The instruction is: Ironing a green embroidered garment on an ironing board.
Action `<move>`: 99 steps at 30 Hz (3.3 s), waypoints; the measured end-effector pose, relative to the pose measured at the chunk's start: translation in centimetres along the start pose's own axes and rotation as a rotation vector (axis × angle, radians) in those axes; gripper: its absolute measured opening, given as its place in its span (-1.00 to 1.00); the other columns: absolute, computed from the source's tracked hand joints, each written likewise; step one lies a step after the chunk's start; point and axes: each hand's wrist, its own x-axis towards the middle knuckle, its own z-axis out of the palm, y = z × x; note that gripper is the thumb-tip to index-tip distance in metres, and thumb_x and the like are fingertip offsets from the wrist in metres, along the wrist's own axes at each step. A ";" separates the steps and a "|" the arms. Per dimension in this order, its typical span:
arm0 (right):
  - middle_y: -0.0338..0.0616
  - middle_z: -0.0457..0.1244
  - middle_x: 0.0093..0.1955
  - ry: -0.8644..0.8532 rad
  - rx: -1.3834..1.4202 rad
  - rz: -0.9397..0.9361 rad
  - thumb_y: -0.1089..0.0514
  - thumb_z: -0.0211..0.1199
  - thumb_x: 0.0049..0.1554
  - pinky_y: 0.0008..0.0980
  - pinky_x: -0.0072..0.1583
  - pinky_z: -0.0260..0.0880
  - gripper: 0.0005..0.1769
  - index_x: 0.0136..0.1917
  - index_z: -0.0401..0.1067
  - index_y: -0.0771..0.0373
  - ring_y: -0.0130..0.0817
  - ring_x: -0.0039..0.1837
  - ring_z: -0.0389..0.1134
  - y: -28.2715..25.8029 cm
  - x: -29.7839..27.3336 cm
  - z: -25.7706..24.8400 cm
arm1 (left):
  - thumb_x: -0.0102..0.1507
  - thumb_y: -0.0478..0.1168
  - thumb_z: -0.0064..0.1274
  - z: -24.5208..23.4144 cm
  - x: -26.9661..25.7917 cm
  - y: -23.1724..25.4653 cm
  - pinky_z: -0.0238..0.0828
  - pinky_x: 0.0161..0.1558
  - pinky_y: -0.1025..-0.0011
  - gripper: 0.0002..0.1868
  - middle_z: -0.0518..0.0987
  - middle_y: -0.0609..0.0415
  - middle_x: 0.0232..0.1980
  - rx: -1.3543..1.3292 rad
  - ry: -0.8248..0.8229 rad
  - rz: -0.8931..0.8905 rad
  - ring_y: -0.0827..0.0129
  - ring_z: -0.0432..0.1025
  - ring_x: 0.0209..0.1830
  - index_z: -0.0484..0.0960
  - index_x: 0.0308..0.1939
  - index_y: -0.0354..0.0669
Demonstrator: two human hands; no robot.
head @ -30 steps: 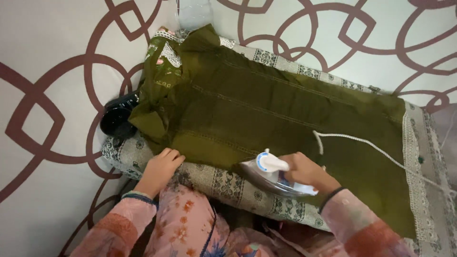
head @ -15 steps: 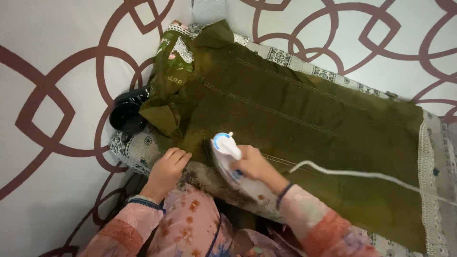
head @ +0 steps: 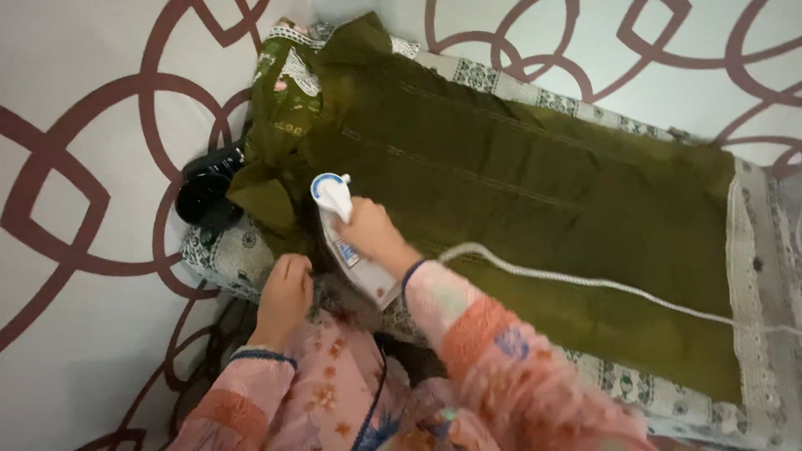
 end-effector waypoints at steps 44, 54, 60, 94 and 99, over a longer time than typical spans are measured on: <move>0.10 0.41 -0.20 0.141 -0.724 -0.126 -0.04 0.39 -0.20 0.06 0.00 0.43 -0.61 -0.09 0.55 0.09 0.14 -0.08 0.44 15.0 -15.6 -20.5 | 0.16 -0.37 0.02 8.2 8.2 5.2 0.29 0.19 0.01 -0.66 0.60 -0.13 0.11 0.077 0.087 -0.193 -0.02 0.44 0.17 0.57 0.03 -0.17; 0.06 0.41 -0.19 0.268 -0.733 -0.098 0.00 0.27 -0.02 0.09 -0.04 0.43 -0.76 -0.11 0.45 0.14 0.12 -0.08 0.44 6.2 -1.7 -14.1 | 0.33 -0.20 -0.11 12.1 13.0 1.6 0.03 0.48 0.03 -0.41 0.32 -0.30 0.47 -0.008 0.097 -0.139 -0.15 0.18 0.49 0.30 0.43 -0.38; 0.12 0.40 -0.17 0.373 -0.744 -0.074 -0.08 0.30 0.01 0.11 -0.02 0.43 -0.69 -0.13 0.45 0.18 0.17 -0.08 0.44 5.0 4.9 -15.8 | 0.37 0.14 -0.22 11.7 13.4 4.0 -0.24 0.53 -0.02 -0.21 0.11 -0.17 0.61 0.444 -0.103 -0.147 0.03 -0.05 0.62 0.14 0.53 -0.31; 0.03 0.40 -0.20 0.422 -0.689 0.246 0.04 0.28 -0.06 0.05 -0.02 0.45 -0.77 -0.09 0.51 0.05 0.08 -0.10 0.46 12.9 -14.1 -20.7 | 0.40 0.20 -0.38 16.1 11.5 12.4 -0.42 0.52 -0.04 -0.16 -0.17 -0.13 0.65 0.462 -0.427 -0.207 0.08 -0.29 0.66 -0.13 0.57 -0.32; 0.08 0.40 -0.18 0.519 -0.725 0.149 0.00 0.31 -0.06 0.08 -0.02 0.44 -0.72 -0.08 0.51 0.12 0.12 -0.08 0.46 12.0 -3.0 -22.7 | 0.40 0.22 -0.40 16.2 11.5 12.8 -0.35 0.52 -0.04 -0.16 -0.14 -0.10 0.66 0.515 -0.393 -0.221 0.10 -0.25 0.66 -0.09 0.58 -0.28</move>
